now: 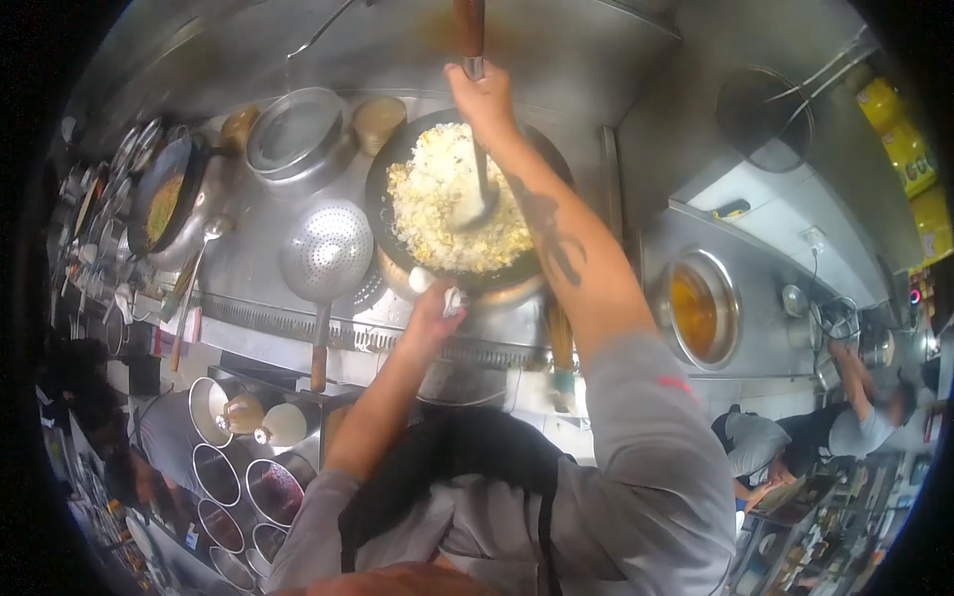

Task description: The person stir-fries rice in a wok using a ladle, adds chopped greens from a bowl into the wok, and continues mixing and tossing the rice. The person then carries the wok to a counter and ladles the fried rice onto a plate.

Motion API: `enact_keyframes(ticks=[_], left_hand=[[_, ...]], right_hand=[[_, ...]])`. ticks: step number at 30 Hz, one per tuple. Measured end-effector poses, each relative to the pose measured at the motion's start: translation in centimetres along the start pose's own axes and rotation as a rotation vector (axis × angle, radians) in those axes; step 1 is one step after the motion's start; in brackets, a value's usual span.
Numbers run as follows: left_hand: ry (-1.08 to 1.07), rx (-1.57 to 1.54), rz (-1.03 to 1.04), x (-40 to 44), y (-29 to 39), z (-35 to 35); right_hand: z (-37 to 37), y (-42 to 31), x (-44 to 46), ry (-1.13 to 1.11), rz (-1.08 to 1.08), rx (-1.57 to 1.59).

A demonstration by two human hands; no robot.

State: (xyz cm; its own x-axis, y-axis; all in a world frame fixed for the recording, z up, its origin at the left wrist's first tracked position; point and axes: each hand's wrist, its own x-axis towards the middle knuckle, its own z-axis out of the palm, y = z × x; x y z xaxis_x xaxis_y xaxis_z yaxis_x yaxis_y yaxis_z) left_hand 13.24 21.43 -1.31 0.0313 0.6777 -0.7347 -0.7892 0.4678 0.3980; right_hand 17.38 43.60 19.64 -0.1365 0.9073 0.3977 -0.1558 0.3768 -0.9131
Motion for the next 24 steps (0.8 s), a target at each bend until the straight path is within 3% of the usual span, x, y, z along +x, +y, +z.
enact_keyframes(ticks=[1, 4, 7, 10, 12, 13, 14, 15, 16, 18, 20, 22, 24], left_hand=[[0.029, 0.009, 0.004, -0.2, 0.1, 0.2], [0.015, -0.05, -0.011, -0.2, 0.2, 0.1], [-0.043, -0.07, -0.038, 0.2, 0.4, -0.4], [-0.021, -0.04, -0.074, 0.4, 0.8, -0.2], [-0.003, -0.039, -0.091, -0.4, 0.7, -0.4], [-0.008, -0.028, -0.087, -0.5, 1.1, 0.0], [-0.055, 0.042, -0.017, -0.5, 0.8, -0.3], [-0.106, 0.106, 0.056, -0.1, 0.6, -0.7], [-0.127, 0.102, 0.05, 0.3, 0.6, -1.1], [-0.147, 0.03, -0.039, 1.1, 0.9, -1.3], [-0.138, -0.041, -0.112, 1.6, 1.4, -1.1], [-0.117, -0.034, -0.103, 1.3, 0.7, -1.6], [-0.257, 0.279, 0.377, -2.9, -2.2, -2.4]], right_hand=[[0.7, 0.1, -0.4, 0.006, -0.07, -0.027], [4.1, 2.9, -3.2, -0.122, 0.007, -0.063], [5.4, -2.7, -3.4, -0.389, 0.163, -0.233], [4.9, -5.8, -9.6, -0.298, -0.122, -0.362], [3.0, 1.8, -10.9, -0.231, -0.109, -0.166], [1.9, 3.2, -9.5, -0.171, -0.067, -0.231], [0.3, 3.2, -6.2, -0.219, 0.147, -0.495], [-1.1, 3.0, -3.2, -0.203, 0.212, -0.508], [-2.1, -2.8, -3.5, -0.234, 0.171, -0.456], [-3.5, -10.1, -6.0, -0.209, 0.051, -0.027], [-3.8, -7.6, -9.8, 0.15, -0.084, -0.102], [-5.1, -1.4, -8.1, 0.148, 0.062, -0.052], [-6.4, -2.2, -4.5, 0.074, 0.175, 0.018]])
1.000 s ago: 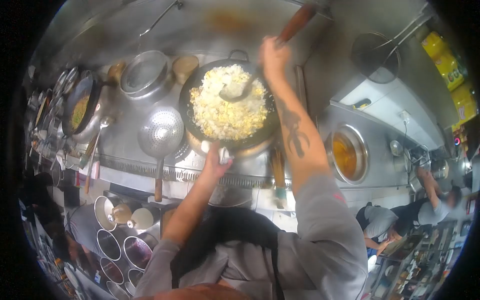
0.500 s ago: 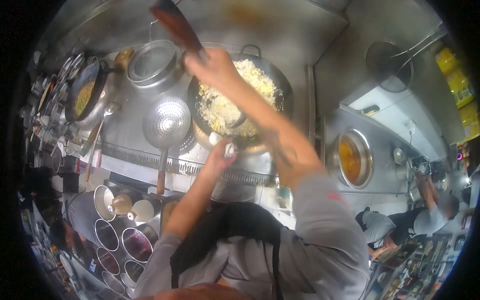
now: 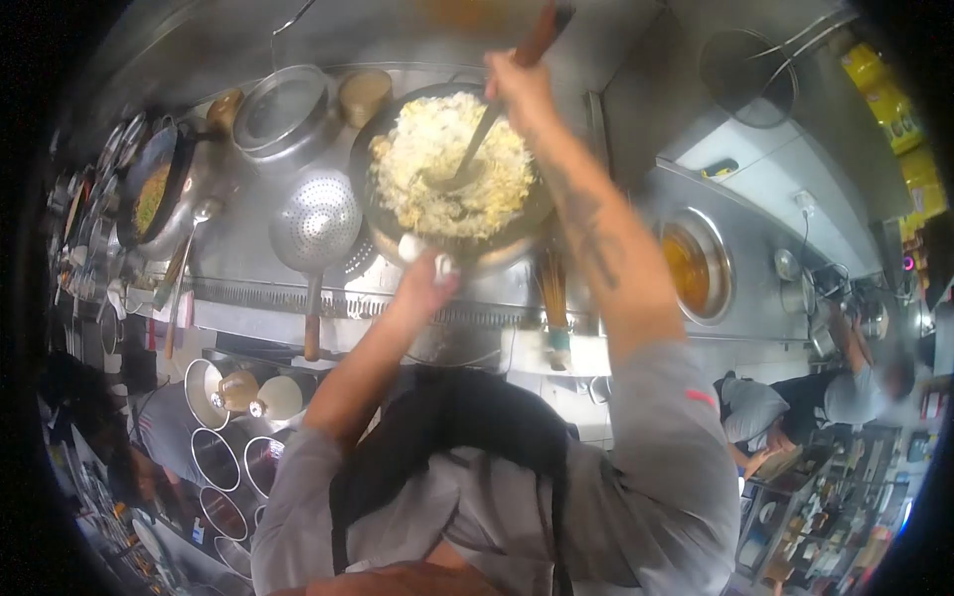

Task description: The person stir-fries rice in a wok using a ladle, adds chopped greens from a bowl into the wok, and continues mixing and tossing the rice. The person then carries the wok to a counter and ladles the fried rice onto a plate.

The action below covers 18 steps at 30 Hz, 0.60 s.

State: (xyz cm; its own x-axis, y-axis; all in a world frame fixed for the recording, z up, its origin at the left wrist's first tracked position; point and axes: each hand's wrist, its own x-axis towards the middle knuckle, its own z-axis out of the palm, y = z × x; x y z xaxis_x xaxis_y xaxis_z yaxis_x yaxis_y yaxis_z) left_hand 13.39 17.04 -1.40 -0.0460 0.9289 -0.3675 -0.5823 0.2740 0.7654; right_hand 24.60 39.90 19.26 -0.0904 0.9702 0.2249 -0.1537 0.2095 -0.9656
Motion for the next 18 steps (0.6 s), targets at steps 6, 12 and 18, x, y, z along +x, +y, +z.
enact_keyframes(ticks=[6, 12, 18], left_hand=[[-0.17, 1.018, 0.246, -9.4, 8.3, 3.6], [0.136, -0.351, -0.398, -8.2, -3.6, -2.8], [-0.272, 0.822, 0.516, -7.4, 6.1, 1.4]], right_hand=[[-1.4, -7.7, 1.4, 0.136, -0.287, 0.042], [2.6, -8.2, -4.3, 0.067, -0.278, 0.194], [3.5, -14.9, -6.6, 0.049, -0.237, 0.174]])
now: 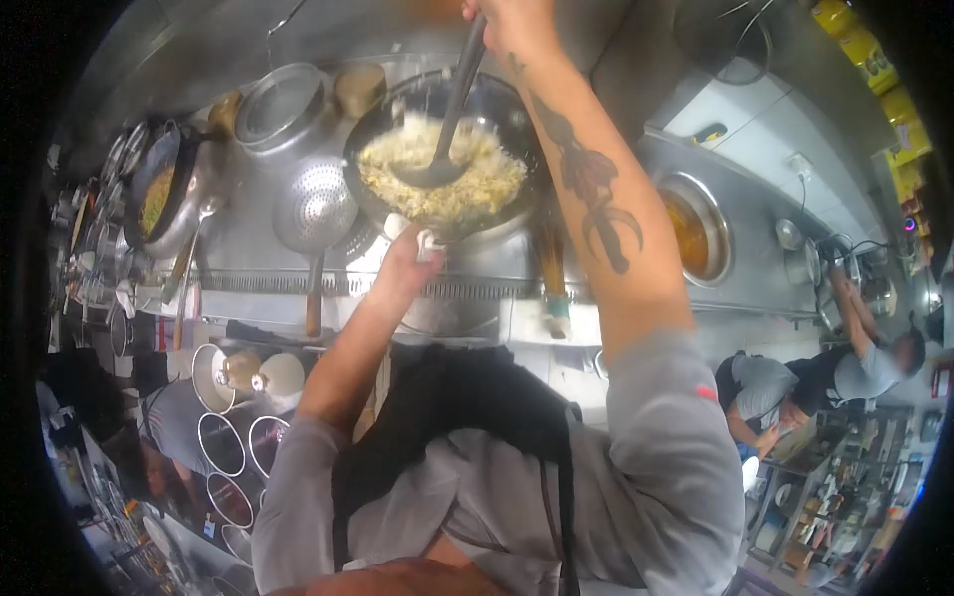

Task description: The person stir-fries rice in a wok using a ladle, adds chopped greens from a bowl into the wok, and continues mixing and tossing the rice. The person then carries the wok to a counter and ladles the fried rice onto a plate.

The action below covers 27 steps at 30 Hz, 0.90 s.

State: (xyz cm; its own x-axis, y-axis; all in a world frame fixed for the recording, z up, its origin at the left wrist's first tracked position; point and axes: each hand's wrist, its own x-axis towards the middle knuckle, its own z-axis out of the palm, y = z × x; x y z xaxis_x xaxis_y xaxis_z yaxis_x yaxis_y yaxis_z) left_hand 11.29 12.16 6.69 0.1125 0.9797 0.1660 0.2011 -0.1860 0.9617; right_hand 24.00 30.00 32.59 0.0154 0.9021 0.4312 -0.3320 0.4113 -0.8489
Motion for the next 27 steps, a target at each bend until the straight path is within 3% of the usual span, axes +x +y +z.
enact_keyframes(ticks=[1, 3, 5, 6, 7, 9, 11, 12, 14, 16, 18, 19, 21, 22, 25, 27], left_hand=[[0.121, -0.427, -0.345, 1.0, -2.3, 1.5], [0.285, -0.987, -0.802, 1.8, -3.1, 2.6], [0.392, -1.257, -0.984, 2.4, 1.1, 1.4], [0.229, -0.796, -0.549, 1.9, -2.8, 1.8], [0.273, -0.314, -0.155, 1.5, -6.8, 2.1], [0.216, 0.17, 0.202, -2.4, -10.8, 4.1], [0.155, -0.616, -0.392, -6.5, -8.9, 5.2], [0.195, -1.186, -0.8, -6.6, -6.1, 5.3], [0.305, -1.082, -0.85, -3.5, -6.7, 4.3], [0.309, -1.048, -0.791, 2.8, -7.4, 1.6], [0.265, -1.115, -0.812, 6.3, -9.2, 0.9], [0.235, -1.156, -0.828, 7.2, -11.3, 1.2], [0.217, -1.172, -0.834, 8.0, -13.2, 1.1], [0.224, -1.15, -0.827, 8.2, -13.4, 1.3], [0.309, -1.067, -0.882, 7.9, -11.3, 2.0], [0.394, -1.065, -0.906, 7.1, -8.4, 1.4]], right_hand=[[0.6, -0.9, 0.7, 0.017, 0.007, 0.012], [0.5, -1.7, 1.0, 0.027, 0.059, 0.076], [-1.1, 2.7, 0.5, 0.058, 0.002, -0.054], [-2.2, 5.6, -0.3, 0.074, -0.023, -0.125], [-2.7, 8.2, -1.6, 0.094, -0.026, -0.078], [-3.3, 10.0, -3.3, 0.058, -0.092, -0.014], [-2.9, 5.6, -3.5, 0.078, -0.103, -0.047], [-2.7, 2.7, -2.8, 0.08, -0.114, -0.065], [-2.9, -2.9, -2.4, 0.051, -0.286, -0.223], [-1.1, -8.6, -2.1, 0.161, -0.271, -0.062], [-2.8, -10.3, -0.7, -0.07, -0.278, 0.192], [-2.2, -10.3, -1.6, -0.069, -0.361, 0.085], [-3.3, -4.3, -1.8, -0.015, -0.28, 0.022], [-2.8, 0.9, -2.6, 0.04, -0.312, -0.197], [-4.3, 16.1, 0.3, 0.003, -0.09, -0.448], [-2.7, 15.0, 1.9, 0.058, 0.005, -0.108]])
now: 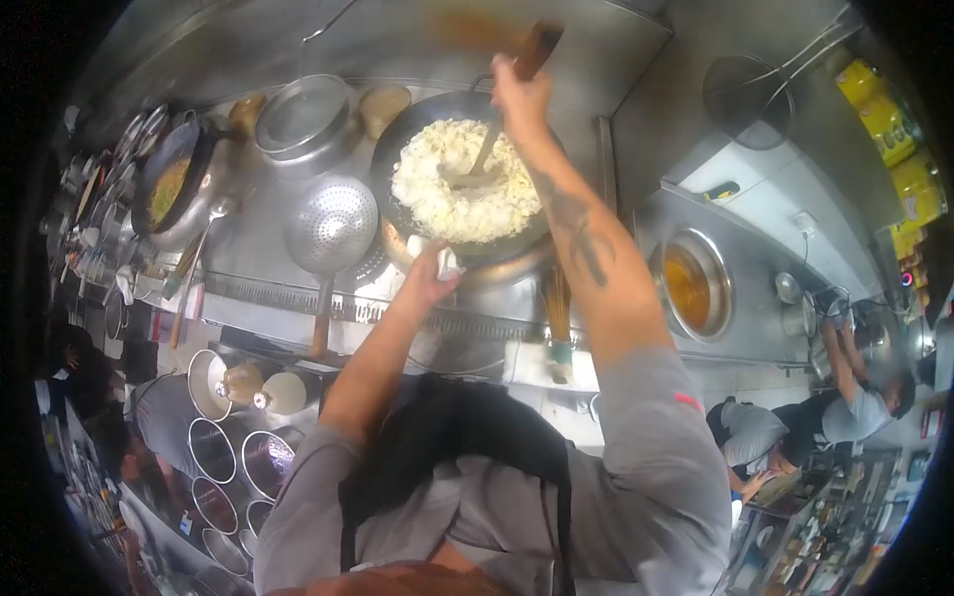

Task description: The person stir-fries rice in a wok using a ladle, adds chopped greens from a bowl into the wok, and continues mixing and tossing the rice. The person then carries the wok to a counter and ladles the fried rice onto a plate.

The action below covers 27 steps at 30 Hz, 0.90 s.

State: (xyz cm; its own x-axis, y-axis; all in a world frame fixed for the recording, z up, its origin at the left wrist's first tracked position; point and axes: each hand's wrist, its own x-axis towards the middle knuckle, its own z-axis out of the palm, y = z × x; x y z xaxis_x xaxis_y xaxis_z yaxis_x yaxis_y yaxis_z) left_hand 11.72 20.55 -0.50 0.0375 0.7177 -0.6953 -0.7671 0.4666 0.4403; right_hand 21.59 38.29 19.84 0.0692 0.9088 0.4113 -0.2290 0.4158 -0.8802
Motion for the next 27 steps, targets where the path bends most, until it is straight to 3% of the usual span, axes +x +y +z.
enact_keyframes(ticks=[2, 3, 5, 7, 8, 11, 13, 15, 17, 18, 22, 25, 26, 27], left_hand=[[0.02, -0.101, 0.031, -2.5, 0.5, 0.5], [0.006, -0.069, 0.071, -3.1, -0.1, -0.6], [-0.03, 0.005, 0.157, -4.8, -1.3, -3.1], [0.053, 0.132, 0.109, -8.1, -1.5, -5.1], [0.034, 0.183, 0.101, -9.4, -2.3, -7.3], [0.136, 0.332, 0.123, -14.8, -2.5, -11.0], [0.123, 0.27, 0.17, -16.7, -4.4, -15.4], [0.221, 0.2, 0.156, -19.6, -5.0, -17.5], [0.234, 0.128, 0.068, -20.2, -6.9, -21.2], [0.227, 0.114, 0.084, -21.0, -7.0, -20.7], [0.271, 0.058, 0.151, -24.0, -6.8, -19.3], [0.25, -0.001, 0.122, -22.4, -7.5, -20.0], [0.29, 0.033, 0.122, -22.6, -7.1, -19.1], [0.26, 0.036, 0.139, -22.5, -7.0, -18.8]], right_hand=[[1.9, -6.3, 0.8, 0.027, -0.094, 0.079], [2.2, -8.2, 0.4, -0.078, -0.153, 0.209], [2.4, -9.6, -2.3, -0.187, -0.05, 0.207], [3.0, -1.5, -3.5, -0.331, -0.017, -0.064], [3.5, 2.2, -3.4, -0.37, 0.031, -0.031], [6.1, -1.5, 0.0, -0.392, 0.069, -0.077], [6.6, -6.0, -1.4, -0.369, 0.053, -0.058], [6.0, -4.8, -2.9, -0.514, 0.09, 0.107], [7.2, -0.6, -2.9, -0.62, 0.205, -0.007], [7.8, -0.3, -1.4, -0.666, 0.155, -0.183], [8.8, -7.8, -2.7, -0.507, 0.063, -0.242], [8.5, -1.3, -3.1, -0.506, 0.015, -0.068], [8.4, 0.6, -1.5, -0.63, 0.145, -0.073], [8.6, -0.7, -1.0, -0.611, 0.121, -0.092]])
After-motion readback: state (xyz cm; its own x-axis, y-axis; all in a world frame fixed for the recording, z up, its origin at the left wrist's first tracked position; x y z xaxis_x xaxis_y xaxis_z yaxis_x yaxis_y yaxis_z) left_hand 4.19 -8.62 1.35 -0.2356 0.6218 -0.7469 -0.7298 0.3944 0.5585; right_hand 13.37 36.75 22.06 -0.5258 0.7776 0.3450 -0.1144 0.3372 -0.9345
